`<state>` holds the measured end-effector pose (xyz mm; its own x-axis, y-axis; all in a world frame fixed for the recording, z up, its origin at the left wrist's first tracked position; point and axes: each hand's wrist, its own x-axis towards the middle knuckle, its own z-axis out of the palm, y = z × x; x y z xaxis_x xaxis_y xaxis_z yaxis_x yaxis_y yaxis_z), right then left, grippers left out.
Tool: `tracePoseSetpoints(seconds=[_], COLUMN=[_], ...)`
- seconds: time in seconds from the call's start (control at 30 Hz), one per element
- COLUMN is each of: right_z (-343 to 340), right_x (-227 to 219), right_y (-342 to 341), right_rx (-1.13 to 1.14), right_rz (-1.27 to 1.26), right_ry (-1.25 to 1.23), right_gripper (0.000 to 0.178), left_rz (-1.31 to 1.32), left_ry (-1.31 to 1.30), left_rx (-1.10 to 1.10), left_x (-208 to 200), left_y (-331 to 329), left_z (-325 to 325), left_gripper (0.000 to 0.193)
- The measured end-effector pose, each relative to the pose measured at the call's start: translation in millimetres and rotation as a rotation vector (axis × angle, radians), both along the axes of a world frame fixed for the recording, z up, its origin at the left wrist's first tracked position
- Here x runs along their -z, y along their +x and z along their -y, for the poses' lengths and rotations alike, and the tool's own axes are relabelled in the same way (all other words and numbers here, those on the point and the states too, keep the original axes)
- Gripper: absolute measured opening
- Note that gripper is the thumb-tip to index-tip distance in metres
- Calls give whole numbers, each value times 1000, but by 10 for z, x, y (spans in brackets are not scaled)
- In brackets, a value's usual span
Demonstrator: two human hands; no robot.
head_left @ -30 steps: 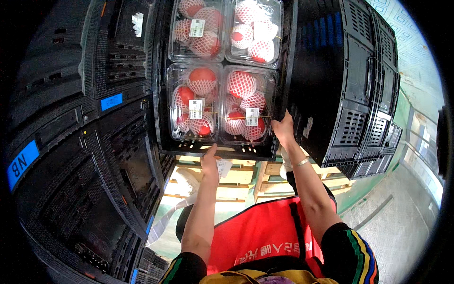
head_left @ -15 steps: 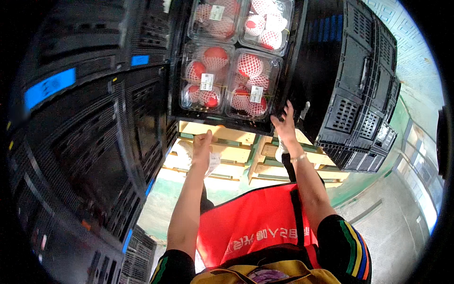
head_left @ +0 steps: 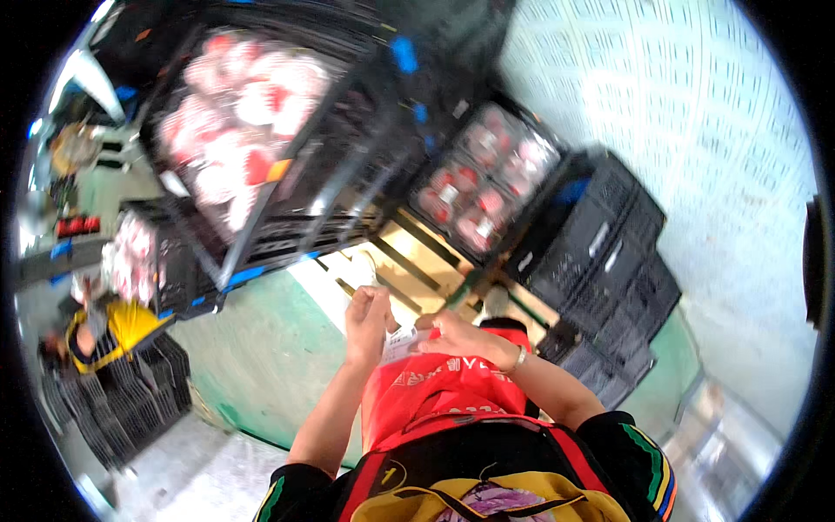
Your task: The person labels plastic containers of fruit by hand using a roll of adhesive labels, placing them into a black crate and then moving the crate onto a stack.
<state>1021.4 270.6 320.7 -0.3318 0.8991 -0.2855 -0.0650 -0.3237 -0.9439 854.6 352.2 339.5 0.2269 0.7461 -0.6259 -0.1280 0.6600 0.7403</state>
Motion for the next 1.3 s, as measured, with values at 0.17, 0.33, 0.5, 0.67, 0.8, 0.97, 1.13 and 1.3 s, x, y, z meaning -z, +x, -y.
tracePoseSetpoints(seconds=[0.17, 0.33, 0.5, 0.67, 0.8, 0.97, 1.13, 1.3], right_z=[-664, -1275, -1962, -2357, -2397, -2454, -2324, -2071], right_x=[-1168, -1723, -2010, -2119, -2188, -2427, -2616, -2631], right_y=[-615, -1419, -2388, -3112, -3426, -3427, -3259, -3083], right_rx=[-159, -87, -106, -99, -67, 1, -113, -19], right_rz=[64, -58, -9, 52, 7, 186, 113, 242], right_ry=[-4, -52, 32, 44, 117, 526, 536, 758], right_gripper=[21, 13, 18, 14, 23, 30, 18, 12], left_rz=[130, 230, 219, -112, -431, -494, -705, -593], left_ry=[358, 484, 624, 839, 1024, 1097, 1297, 1111], left_rx=[30, 42, 167, 272, 189, 124, 135, 147], left_x=[-1107, -1596, -1919, -2085, -2171, -2355, -2523, -2498], left_y=[-1098, -2089, -3093, -3692, -3841, -3807, -3675, -3469], left_z=[-199, -590, -1149, -1598, -1763, -1727, -1433, -1218], left_gripper=[12, 41, 45, 35, 25, 31, 27, 20])
